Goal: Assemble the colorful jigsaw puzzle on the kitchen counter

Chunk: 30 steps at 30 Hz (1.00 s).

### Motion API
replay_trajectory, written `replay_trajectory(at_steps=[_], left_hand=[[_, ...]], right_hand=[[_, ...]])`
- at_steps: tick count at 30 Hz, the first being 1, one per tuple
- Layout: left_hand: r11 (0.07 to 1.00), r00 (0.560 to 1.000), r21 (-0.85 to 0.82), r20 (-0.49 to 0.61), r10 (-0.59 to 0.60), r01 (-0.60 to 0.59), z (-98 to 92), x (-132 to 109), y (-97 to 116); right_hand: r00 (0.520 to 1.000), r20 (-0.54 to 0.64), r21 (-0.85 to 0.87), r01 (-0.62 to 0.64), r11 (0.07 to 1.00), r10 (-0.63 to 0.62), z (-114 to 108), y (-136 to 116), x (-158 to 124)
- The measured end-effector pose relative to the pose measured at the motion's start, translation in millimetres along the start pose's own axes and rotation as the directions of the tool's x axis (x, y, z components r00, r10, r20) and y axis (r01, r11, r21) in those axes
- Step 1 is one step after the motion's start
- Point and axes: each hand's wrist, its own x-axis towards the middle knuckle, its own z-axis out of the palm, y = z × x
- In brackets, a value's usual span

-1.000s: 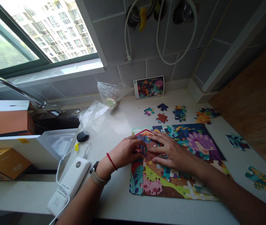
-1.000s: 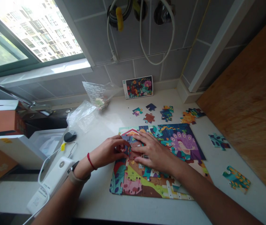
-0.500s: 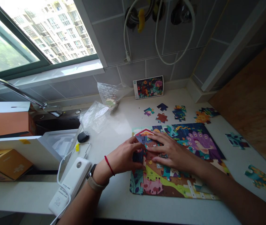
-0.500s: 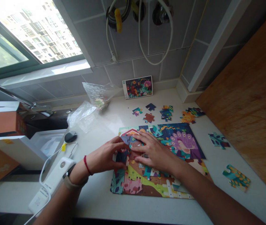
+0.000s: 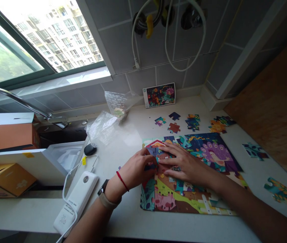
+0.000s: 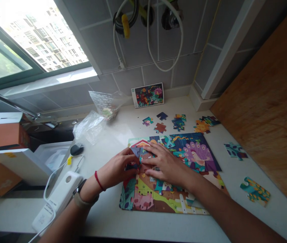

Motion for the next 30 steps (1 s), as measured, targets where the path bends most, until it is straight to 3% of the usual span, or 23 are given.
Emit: replay_trajectory(at_steps=[7,16,30], left_hand=[[0.999,0.993,0.026,-0.113,-0.023,0.026,11.6,1.8,3.4],[0.971,0.990,0.220,-0.085,0.117,-0.095,15.5,3.8,-3.3],[0.974,0.980,0.187,-0.130,0.153,-0.127,16.5,3.4,-4.3]], right_hand=[[0.999,-0.037,0.021,0.029,0.999,-0.028,2.2,1.2,-0.8],[0.999,-0.023,-0.034,0.045,0.998,-0.045,2.2,1.1,-0.1],[1.000,-0.003,-0.017,0.018,1.000,-0.018,0.9,0.7,-0.7]])
